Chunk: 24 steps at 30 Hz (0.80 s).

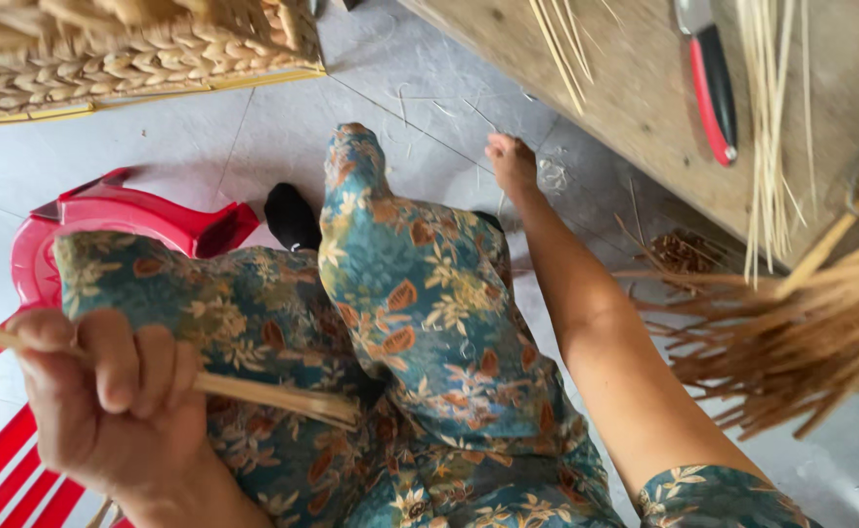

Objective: The person sits on the floor and repeatedly splits thin bamboo strips by hand, peeling off fine fibers and straightening the pieces. They gather the processed strips into a bundle and place them on a nearby wooden table.

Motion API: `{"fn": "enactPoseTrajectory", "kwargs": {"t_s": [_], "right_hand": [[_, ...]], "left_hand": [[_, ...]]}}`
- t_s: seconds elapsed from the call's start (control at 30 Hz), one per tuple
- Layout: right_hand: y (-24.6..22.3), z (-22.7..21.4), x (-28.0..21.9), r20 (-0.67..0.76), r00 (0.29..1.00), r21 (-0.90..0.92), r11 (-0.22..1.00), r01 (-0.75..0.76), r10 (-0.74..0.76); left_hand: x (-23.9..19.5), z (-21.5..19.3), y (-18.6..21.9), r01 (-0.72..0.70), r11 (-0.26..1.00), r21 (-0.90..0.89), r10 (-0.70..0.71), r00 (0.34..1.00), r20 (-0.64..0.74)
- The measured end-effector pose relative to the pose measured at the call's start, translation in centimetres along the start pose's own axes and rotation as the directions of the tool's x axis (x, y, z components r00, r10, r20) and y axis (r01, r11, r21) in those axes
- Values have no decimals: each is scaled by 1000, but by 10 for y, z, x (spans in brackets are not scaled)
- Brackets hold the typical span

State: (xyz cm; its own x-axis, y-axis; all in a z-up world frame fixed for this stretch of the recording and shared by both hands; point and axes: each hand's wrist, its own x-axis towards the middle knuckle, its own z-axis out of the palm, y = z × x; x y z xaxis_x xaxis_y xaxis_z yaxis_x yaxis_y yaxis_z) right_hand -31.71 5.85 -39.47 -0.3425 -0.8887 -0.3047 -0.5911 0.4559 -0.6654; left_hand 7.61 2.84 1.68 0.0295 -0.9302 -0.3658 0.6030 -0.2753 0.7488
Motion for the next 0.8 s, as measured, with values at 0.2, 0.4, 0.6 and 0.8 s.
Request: {"fn": "enactPoseTrajectory", "kwargs": {"t_s": [0.2,0.4,0.6,0.8], "right_hand": [[-9,17,81,67,998,-372,927,40,-17],[22,34,97,-96,981,-230,962,144,-169],[46,41,106,-28,996,-468,882,58,-81],[41,37,106,138,990,-575,815,68,14]], "left_hand": [[9,-3,3,141,968,-207,-133,990,56],[31,-27,-5,299,903,-310,-198,927,319],[31,-35,-5,323,897,-300,-222,919,326],[37,-25,-7,328,897,-298,-237,923,304]]}}
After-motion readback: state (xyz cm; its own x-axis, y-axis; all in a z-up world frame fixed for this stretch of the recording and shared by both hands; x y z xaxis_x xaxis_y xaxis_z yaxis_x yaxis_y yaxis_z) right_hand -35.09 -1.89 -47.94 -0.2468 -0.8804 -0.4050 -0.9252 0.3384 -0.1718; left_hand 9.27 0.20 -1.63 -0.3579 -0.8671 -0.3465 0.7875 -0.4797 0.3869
